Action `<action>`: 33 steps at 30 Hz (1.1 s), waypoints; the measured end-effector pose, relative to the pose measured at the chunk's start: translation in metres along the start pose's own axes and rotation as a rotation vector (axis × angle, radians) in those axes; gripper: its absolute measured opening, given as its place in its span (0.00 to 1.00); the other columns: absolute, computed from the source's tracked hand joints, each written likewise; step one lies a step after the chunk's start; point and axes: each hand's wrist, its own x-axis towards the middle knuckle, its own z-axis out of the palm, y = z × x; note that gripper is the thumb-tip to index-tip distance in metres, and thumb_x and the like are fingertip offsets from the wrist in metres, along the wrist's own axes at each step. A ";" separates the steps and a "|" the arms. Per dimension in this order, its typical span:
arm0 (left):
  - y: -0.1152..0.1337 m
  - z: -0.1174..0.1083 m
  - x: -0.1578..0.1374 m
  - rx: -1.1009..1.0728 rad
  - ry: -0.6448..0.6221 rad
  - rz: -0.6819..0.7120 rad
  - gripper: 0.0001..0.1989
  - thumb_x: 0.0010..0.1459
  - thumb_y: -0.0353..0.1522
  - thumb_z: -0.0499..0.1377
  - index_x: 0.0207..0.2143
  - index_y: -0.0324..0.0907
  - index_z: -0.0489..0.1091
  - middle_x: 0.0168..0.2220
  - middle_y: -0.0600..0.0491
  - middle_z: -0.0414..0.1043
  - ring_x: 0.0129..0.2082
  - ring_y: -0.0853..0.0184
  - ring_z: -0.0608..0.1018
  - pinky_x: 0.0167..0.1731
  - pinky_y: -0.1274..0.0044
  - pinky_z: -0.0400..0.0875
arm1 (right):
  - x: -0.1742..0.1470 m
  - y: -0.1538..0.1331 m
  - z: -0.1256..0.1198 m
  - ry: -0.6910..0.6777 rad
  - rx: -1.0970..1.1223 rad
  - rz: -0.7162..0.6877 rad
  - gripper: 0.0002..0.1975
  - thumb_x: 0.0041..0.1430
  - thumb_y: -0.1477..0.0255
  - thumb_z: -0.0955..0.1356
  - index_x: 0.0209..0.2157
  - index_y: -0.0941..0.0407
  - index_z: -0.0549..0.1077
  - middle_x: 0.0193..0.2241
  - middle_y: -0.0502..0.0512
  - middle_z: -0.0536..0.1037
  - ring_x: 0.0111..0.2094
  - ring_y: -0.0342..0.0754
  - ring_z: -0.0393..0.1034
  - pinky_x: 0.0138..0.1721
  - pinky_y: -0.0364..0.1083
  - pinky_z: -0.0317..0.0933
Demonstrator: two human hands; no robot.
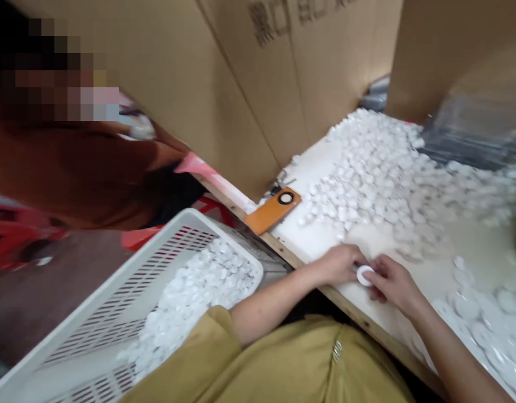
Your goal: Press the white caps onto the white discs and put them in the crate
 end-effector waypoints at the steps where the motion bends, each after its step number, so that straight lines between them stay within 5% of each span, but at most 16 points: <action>1: -0.001 -0.001 0.001 -0.020 0.005 0.003 0.13 0.55 0.39 0.61 0.40 0.41 0.77 0.35 0.51 0.74 0.35 0.67 0.76 0.33 0.80 0.64 | -0.001 -0.003 0.000 0.010 0.016 0.013 0.21 0.42 0.54 0.72 0.28 0.54 0.62 0.14 0.46 0.71 0.15 0.43 0.66 0.15 0.40 0.55; 8: -0.002 -0.005 0.007 -0.066 0.019 -0.040 0.12 0.49 0.30 0.63 0.38 0.42 0.77 0.34 0.54 0.74 0.33 0.69 0.75 0.32 0.81 0.64 | -0.002 -0.007 -0.011 0.083 0.238 -0.008 0.22 0.42 0.57 0.74 0.30 0.55 0.63 0.18 0.47 0.74 0.16 0.43 0.68 0.14 0.39 0.57; 20: -0.001 -0.005 0.006 -0.092 0.030 -0.016 0.12 0.54 0.39 0.61 0.37 0.44 0.77 0.34 0.53 0.74 0.34 0.69 0.75 0.33 0.81 0.64 | 0.000 -0.016 0.002 0.085 0.025 0.086 0.18 0.46 0.61 0.73 0.28 0.55 0.62 0.15 0.47 0.73 0.14 0.43 0.68 0.12 0.37 0.55; 28: 0.000 -0.022 0.001 -0.160 -0.060 0.028 0.17 0.48 0.37 0.66 0.43 0.44 0.76 0.35 0.54 0.73 0.35 0.68 0.74 0.34 0.81 0.64 | 0.003 -0.021 0.000 0.074 -0.049 0.131 0.16 0.50 0.63 0.72 0.30 0.54 0.61 0.15 0.45 0.73 0.13 0.42 0.67 0.11 0.36 0.51; 33: -0.001 -0.025 0.011 -0.116 -0.100 -0.082 0.15 0.50 0.38 0.64 0.39 0.40 0.74 0.31 0.55 0.72 0.29 0.69 0.73 0.28 0.80 0.61 | 0.005 -0.025 -0.002 0.055 -0.065 0.176 0.13 0.53 0.68 0.71 0.31 0.54 0.60 0.15 0.45 0.73 0.12 0.42 0.67 0.11 0.36 0.53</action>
